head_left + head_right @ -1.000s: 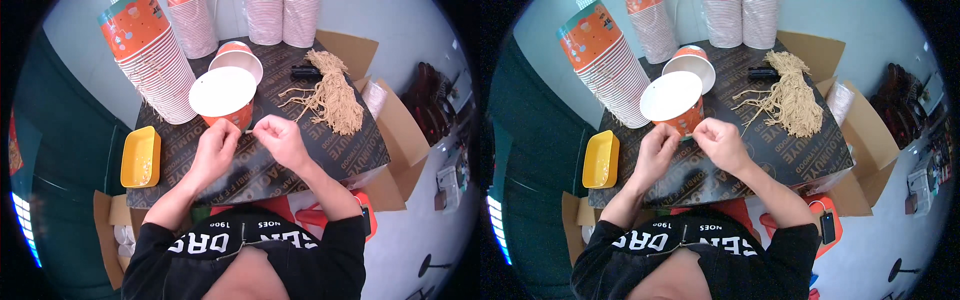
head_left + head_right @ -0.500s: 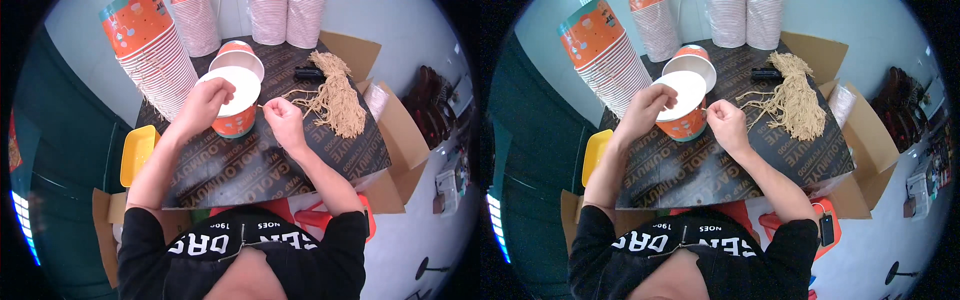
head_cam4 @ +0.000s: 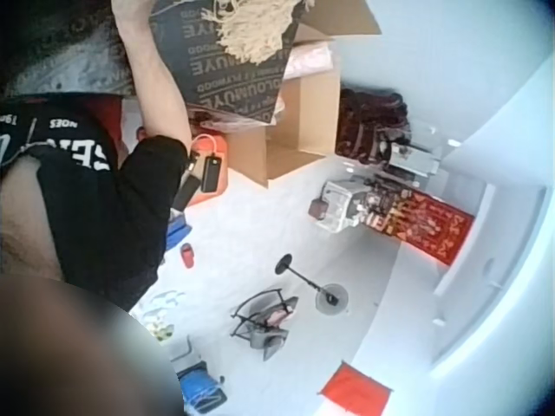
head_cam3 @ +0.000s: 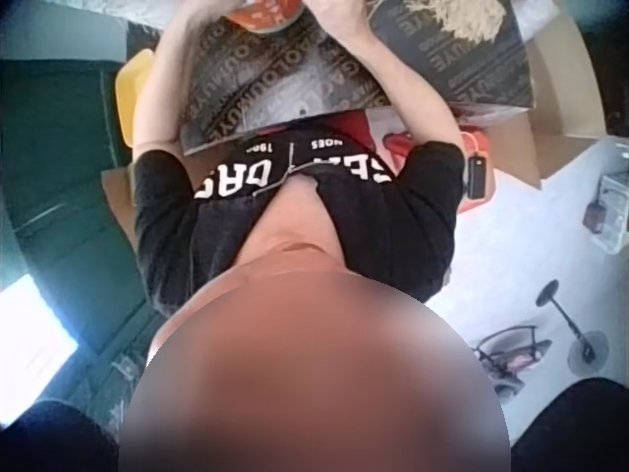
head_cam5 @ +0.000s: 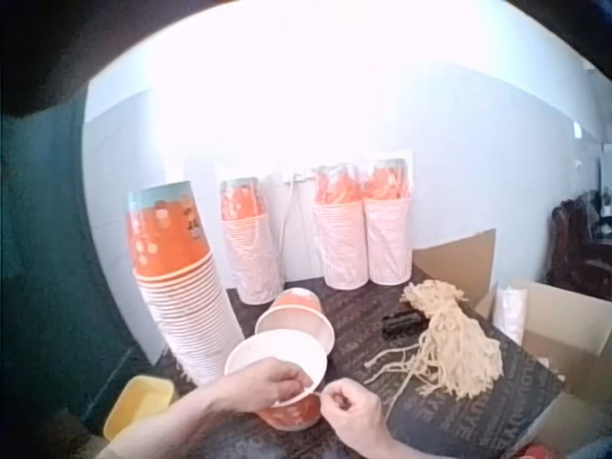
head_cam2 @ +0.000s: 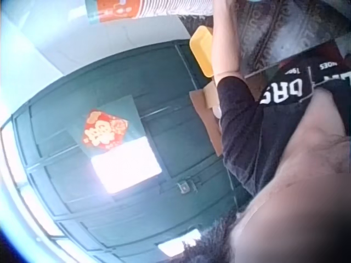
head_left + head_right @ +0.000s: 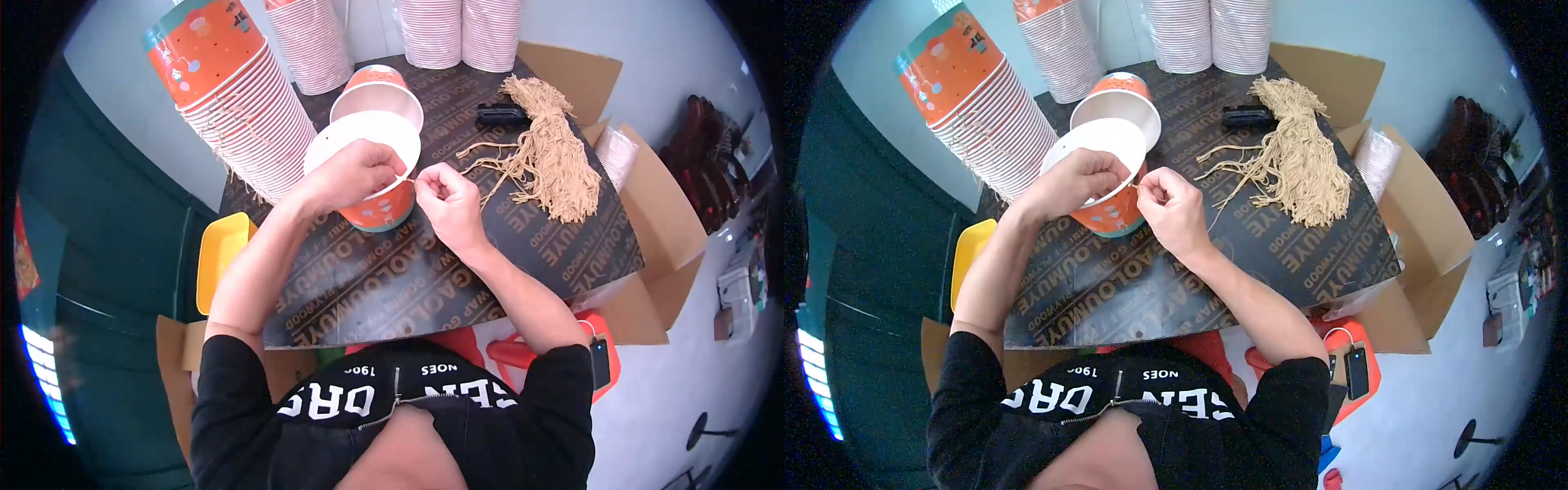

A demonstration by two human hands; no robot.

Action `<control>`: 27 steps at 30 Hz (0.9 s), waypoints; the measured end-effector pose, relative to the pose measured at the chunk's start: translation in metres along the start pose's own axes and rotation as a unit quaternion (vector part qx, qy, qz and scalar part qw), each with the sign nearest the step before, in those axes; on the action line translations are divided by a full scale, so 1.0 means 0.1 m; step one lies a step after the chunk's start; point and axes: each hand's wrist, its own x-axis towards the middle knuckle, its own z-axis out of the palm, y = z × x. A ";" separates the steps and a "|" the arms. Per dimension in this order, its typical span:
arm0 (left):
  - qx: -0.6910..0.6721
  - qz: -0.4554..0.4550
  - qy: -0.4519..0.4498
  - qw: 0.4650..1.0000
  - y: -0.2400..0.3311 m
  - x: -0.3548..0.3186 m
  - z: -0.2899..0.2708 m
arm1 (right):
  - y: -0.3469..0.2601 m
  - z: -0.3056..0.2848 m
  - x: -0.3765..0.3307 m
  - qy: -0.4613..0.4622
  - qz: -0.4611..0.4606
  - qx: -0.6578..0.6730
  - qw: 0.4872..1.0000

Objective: Tie precut lengths of string to the rims of paper cups for assembly.

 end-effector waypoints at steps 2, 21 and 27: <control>0.000 0.006 -0.003 1.000 -0.02 0.00 0.01 | 0.00 0.00 -0.01 0.001 0.003 -0.005 1.000; 0.047 -0.005 0.006 0.999 0.08 -0.05 0.04 | -0.01 0.02 -0.03 0.004 -0.009 -0.009 1.000; 0.043 0.004 -0.001 0.999 0.07 -0.04 0.06 | 0.01 0.03 -0.02 0.008 -0.016 -0.016 1.000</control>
